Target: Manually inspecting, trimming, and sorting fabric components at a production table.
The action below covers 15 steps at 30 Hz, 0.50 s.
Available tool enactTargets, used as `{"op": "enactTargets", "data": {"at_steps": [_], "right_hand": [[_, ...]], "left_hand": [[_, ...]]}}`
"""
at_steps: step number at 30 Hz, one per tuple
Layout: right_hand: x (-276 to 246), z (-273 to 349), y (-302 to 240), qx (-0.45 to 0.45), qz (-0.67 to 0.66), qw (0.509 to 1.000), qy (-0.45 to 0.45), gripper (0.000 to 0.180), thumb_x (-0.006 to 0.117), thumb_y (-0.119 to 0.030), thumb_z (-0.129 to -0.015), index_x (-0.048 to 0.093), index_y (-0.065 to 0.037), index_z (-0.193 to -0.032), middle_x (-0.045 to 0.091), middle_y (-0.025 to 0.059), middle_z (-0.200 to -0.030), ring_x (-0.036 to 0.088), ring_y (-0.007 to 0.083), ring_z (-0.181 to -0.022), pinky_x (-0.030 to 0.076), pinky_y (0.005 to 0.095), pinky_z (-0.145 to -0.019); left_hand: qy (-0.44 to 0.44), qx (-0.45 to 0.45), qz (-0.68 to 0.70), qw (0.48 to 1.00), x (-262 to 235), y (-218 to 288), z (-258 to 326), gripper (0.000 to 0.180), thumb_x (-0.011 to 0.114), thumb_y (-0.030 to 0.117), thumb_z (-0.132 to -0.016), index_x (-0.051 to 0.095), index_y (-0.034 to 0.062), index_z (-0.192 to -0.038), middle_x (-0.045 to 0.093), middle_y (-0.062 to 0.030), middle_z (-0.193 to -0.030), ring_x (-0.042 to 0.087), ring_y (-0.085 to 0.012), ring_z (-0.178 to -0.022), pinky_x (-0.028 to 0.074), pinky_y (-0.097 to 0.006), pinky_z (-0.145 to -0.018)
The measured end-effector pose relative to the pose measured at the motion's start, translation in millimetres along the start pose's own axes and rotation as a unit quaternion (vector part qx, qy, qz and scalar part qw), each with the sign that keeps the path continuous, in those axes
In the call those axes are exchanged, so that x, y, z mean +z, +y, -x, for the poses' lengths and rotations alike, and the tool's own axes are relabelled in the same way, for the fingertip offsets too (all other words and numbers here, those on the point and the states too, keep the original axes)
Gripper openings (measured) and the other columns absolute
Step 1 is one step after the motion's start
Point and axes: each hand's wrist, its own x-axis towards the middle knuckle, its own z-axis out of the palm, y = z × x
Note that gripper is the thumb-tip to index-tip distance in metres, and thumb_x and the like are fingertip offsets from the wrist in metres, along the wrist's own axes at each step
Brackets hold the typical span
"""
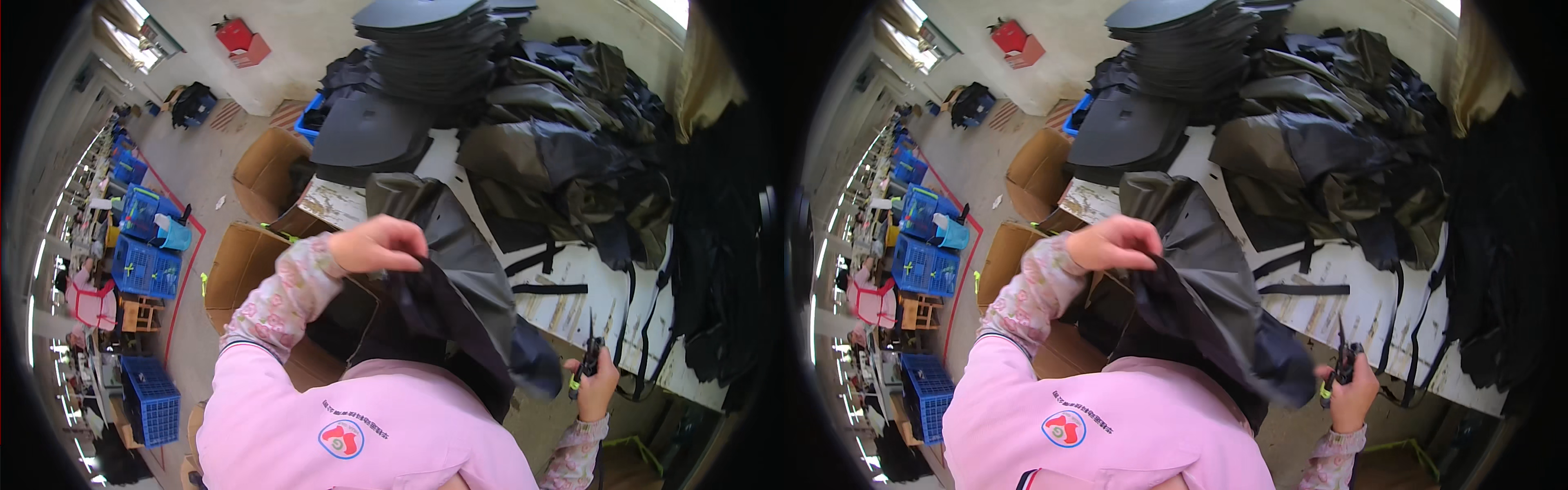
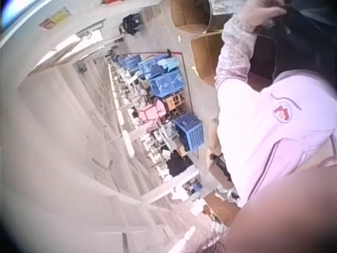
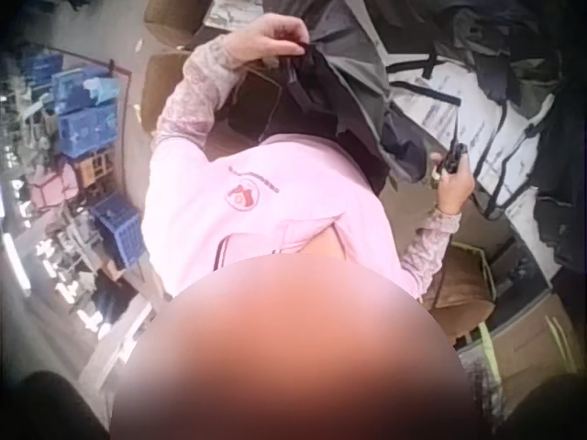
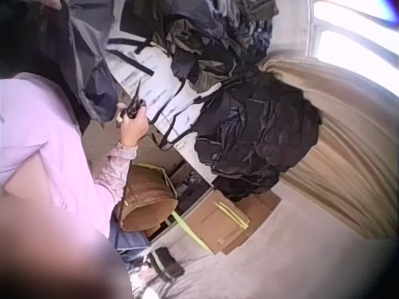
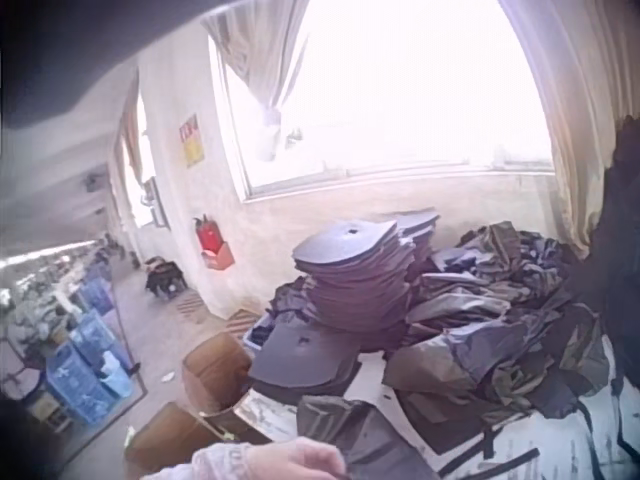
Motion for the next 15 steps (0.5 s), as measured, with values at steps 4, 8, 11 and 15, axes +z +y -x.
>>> {"op": "enactTargets", "data": {"at_steps": [4,8,11,15], "right_hand": [[5,-13,-7,0.024,-0.084,0.996,0.008,0.018,0.06,0.008,-0.072,0.049,0.003,-0.085,0.049,0.0048,-0.064,0.057,0.0112,-0.065,0.046,0.026,-0.061],[17,-30,-19,-0.003,-0.073,0.997,0.014,0.016,0.06,0.008,-0.073,0.049,0.003,-0.085,0.055,0.0066,-0.071,0.057,0.0132,-0.066,0.049,0.0288,-0.063],[33,-43,-28,-0.005,-0.061,0.998,-0.01,0.016,0.06,0.008,-0.074,0.05,0.003,-0.085,0.056,0.0067,-0.073,0.057,0.0137,-0.066,0.05,0.0302,-0.064],[49,-50,-49,-0.007,-0.07,0.998,0.002,0.017,0.061,0.008,-0.073,0.049,0.002,-0.084,0.055,0.0062,-0.071,0.056,0.013,-0.064,0.049,0.0295,-0.063]], "left_hand": [[0.384,-0.028,-0.332,0.861,-158,37,127,0.013,0.069,0.007,-0.081,0.064,0.0007,-0.091,0.061,0.0025,-0.077,0.054,-0.0066,-0.071,0.047,-0.025,-0.065],[0.569,0.032,-0.571,0.592,-277,70,209,0.011,0.07,0.011,-0.079,0.066,0.0046,-0.087,0.064,-0.0114,-0.081,0.062,-0.0223,-0.073,0.05,-0.036,-0.07],[0.711,-0.079,-0.563,0.413,-362,62,250,0.011,0.074,0.014,-0.078,0.067,0.0082,-0.085,0.062,-0.012,-0.079,0.061,-0.029,-0.076,0.05,-0.04,-0.069],[0.793,-0.036,-0.459,0.399,-417,9,241,0.014,0.076,0.015,-0.077,0.068,0.0075,-0.086,0.063,-0.0101,-0.079,0.062,-0.0262,-0.072,0.05,-0.04,-0.066]]}}
